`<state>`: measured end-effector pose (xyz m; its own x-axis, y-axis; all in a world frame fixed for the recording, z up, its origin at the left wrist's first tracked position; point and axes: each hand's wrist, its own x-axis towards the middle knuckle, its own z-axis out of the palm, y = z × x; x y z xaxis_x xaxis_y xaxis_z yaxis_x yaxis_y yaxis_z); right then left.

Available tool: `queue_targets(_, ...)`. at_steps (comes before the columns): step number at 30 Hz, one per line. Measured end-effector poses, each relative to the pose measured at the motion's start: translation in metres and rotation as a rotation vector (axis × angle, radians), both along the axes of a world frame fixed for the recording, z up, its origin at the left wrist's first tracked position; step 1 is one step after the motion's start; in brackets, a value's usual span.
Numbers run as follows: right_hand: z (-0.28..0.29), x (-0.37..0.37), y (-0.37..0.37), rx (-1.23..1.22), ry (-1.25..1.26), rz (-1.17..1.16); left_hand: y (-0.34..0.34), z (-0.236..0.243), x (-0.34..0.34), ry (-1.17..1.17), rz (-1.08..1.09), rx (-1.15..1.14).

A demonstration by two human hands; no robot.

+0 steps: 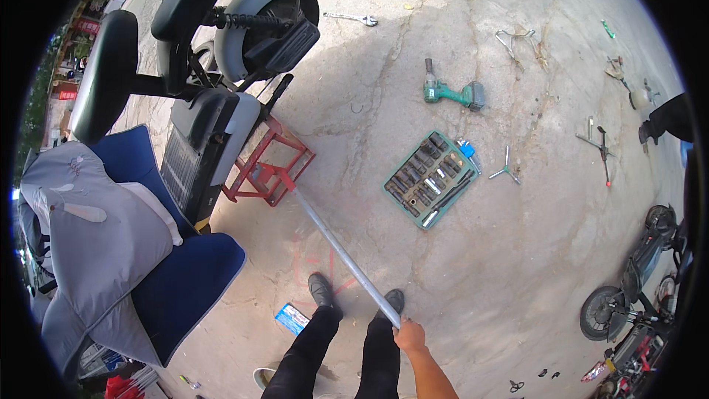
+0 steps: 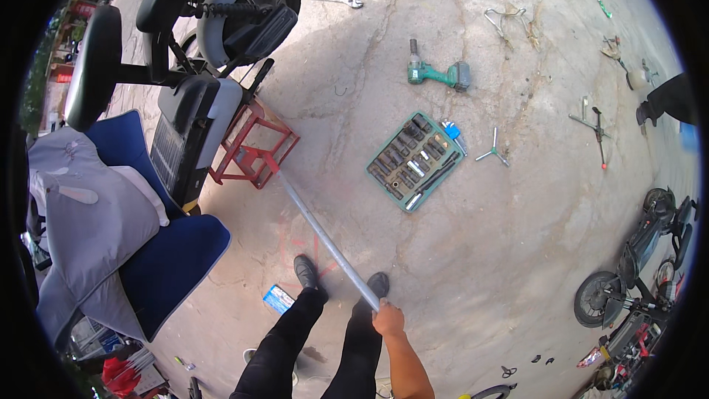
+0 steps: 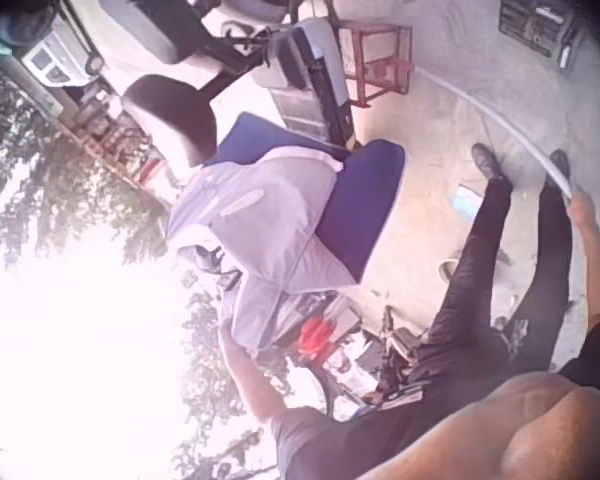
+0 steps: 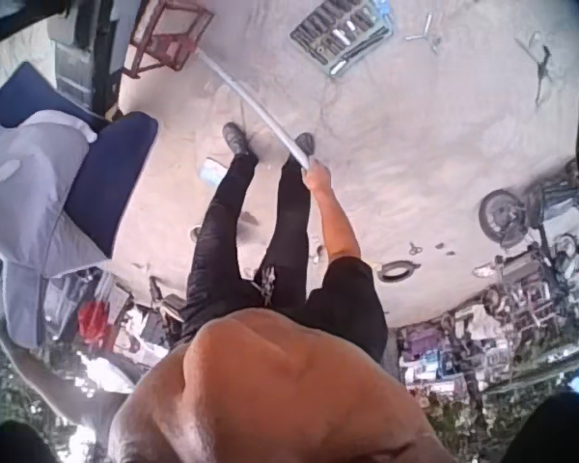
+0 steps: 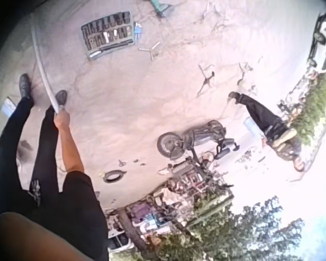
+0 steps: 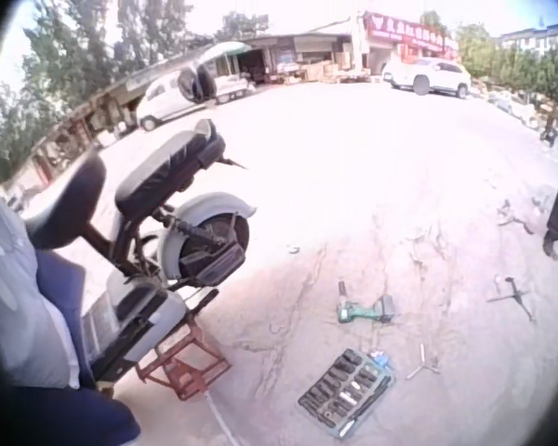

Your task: The person removes a cover from a scooter, positions a red lift under it, and raises the scooter. They then use a pressure gauge to check the rear tire pressure and apply a liquid from a spray bottle to the tire valve area.

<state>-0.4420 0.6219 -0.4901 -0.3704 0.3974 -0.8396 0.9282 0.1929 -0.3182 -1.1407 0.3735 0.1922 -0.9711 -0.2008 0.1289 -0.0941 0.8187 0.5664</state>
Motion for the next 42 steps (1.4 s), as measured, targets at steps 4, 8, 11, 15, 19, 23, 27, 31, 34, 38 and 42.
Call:
queue_targets(4,0.124,-0.037,0.003,0.169,0.181,-0.025,-0.009,-0.022,-0.041,-0.136,-0.007,0.186)
queue_targets(8,0.183,-0.096,-0.018,0.402,0.387,0.059,-0.07,-0.019,-0.048,-0.234,0.023,0.412)
queue_targets(11,0.249,-0.154,-0.007,0.436,0.365,0.102,-0.068,-0.035,-0.084,-0.339,-0.001,0.599)
queue_targets(15,0.293,-0.194,0.008,0.5,0.257,0.104,0.009,-0.106,-0.079,-0.399,0.013,0.756)
queue_targets(19,0.35,-0.299,0.011,0.425,0.262,0.131,0.029,-0.097,-0.043,-0.244,0.117,0.742)
queue_targets(23,0.38,-0.391,0.009,0.409,0.32,0.201,0.041,-0.12,-0.048,-0.273,0.017,0.821)
queue_targets(27,0.413,-0.499,0.027,0.425,0.351,0.329,0.082,-0.143,-0.045,-0.091,0.063,0.762)
queue_targets(31,0.43,-0.505,0.011,0.339,0.292,0.397,0.064,-0.131,-0.067,-0.146,0.086,0.788)
queue_targets(34,0.426,-0.524,0.027,0.373,0.297,0.408,0.066,-0.137,-0.094,-0.241,0.028,0.83)
queue_targets(38,0.43,-0.595,0.05,0.395,0.246,0.449,0.056,-0.139,-0.138,-0.34,0.016,0.826)
queue_targets(42,0.435,-0.628,0.067,0.48,0.228,0.481,0.048,-0.144,-0.175,-0.383,-0.035,0.806)
